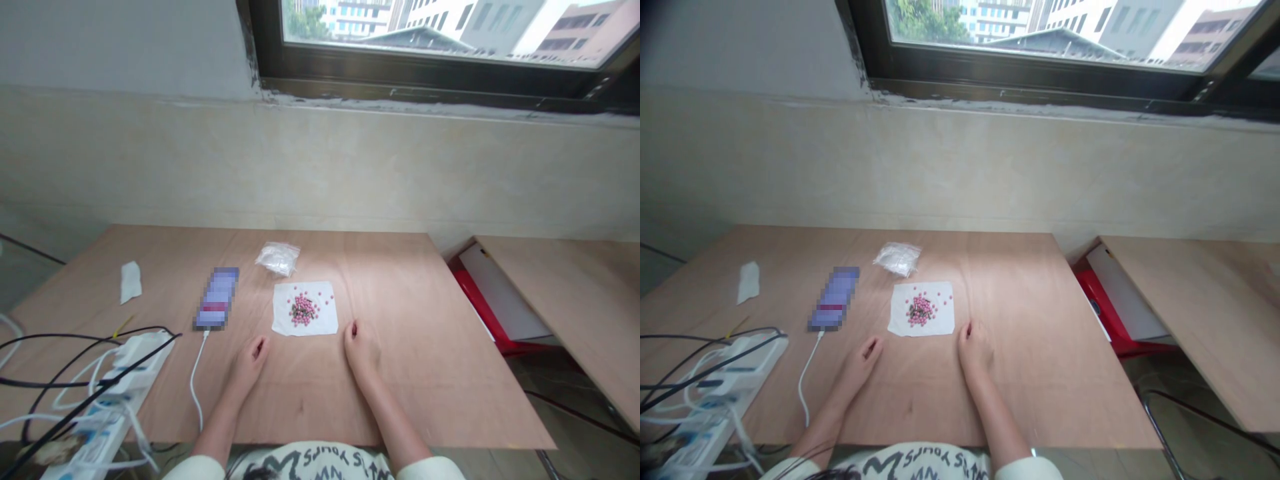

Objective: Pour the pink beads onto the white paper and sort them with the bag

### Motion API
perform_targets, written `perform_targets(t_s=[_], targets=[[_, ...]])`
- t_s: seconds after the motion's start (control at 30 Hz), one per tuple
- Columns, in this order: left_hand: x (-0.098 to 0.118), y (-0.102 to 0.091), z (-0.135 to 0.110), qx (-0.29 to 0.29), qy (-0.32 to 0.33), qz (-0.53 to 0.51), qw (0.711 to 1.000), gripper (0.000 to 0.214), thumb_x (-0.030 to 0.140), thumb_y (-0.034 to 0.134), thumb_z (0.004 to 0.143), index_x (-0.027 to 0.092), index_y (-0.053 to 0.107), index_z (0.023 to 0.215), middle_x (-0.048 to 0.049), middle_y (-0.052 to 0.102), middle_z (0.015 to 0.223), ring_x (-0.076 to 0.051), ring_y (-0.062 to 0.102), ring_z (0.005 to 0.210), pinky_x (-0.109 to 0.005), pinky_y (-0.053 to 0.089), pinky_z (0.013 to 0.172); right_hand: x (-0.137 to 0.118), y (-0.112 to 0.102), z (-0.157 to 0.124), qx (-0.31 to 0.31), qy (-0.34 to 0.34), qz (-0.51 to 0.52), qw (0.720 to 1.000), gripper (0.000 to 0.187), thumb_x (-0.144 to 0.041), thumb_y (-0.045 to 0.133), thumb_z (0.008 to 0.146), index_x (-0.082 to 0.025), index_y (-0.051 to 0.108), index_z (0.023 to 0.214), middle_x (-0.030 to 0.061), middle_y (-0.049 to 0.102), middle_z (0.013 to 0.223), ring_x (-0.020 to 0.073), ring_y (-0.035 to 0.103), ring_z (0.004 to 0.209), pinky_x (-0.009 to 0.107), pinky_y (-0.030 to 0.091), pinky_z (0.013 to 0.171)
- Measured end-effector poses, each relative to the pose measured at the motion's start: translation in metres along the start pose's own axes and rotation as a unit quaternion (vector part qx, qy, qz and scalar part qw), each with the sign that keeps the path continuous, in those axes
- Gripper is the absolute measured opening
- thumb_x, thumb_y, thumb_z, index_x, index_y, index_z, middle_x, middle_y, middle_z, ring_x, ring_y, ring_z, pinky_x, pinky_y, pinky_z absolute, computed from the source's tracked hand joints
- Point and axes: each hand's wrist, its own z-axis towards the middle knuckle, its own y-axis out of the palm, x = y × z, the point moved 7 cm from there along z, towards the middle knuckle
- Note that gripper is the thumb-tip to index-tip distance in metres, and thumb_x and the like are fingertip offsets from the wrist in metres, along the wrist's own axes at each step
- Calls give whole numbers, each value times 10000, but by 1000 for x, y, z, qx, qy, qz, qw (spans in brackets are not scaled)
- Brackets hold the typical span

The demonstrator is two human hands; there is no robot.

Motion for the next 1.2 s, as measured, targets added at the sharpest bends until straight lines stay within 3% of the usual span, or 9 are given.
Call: perform_targets(t_s=[0.1,0.33,0.63,1.2], targets=[[-2,-1,4,-5,1,-9,1000,294,409,377,749,188,546,652,28,518,562,-123,460,535,-200,343,516,0,0,0,3,-3,-2,1000,227,-245,356,802,-165,511,656,28,541,635,118,445,535,248,198,480],[-17,-1,17,-8,-63,-48,997,332,470,371,728,187,520,637,64,403,440,-103,399,440,-181,279,429,0,-1,0,3,5,4,1000,232,-256,357,801,-167,512,653,27,536,627,118,441,529,244,197,475],[-6,-5,9,-5,-26,-79,997,300,436,396,730,181,509,617,59,421,458,-105,420,457,-186,305,455,0,0,0,7,7,-4,1000,218,-246,370,798,-161,505,650,28,540,635,113,432,532,244,182,474],[-9,-2,5,-8,-18,-72,997,306,430,355,764,178,504,679,48,444,527,-115,459,514,-185,325,490,-1,0,0,16,-7,-22,1000,204,-235,377,797,-157,492,647,18,534,632,100,420,537,238,178,477]])
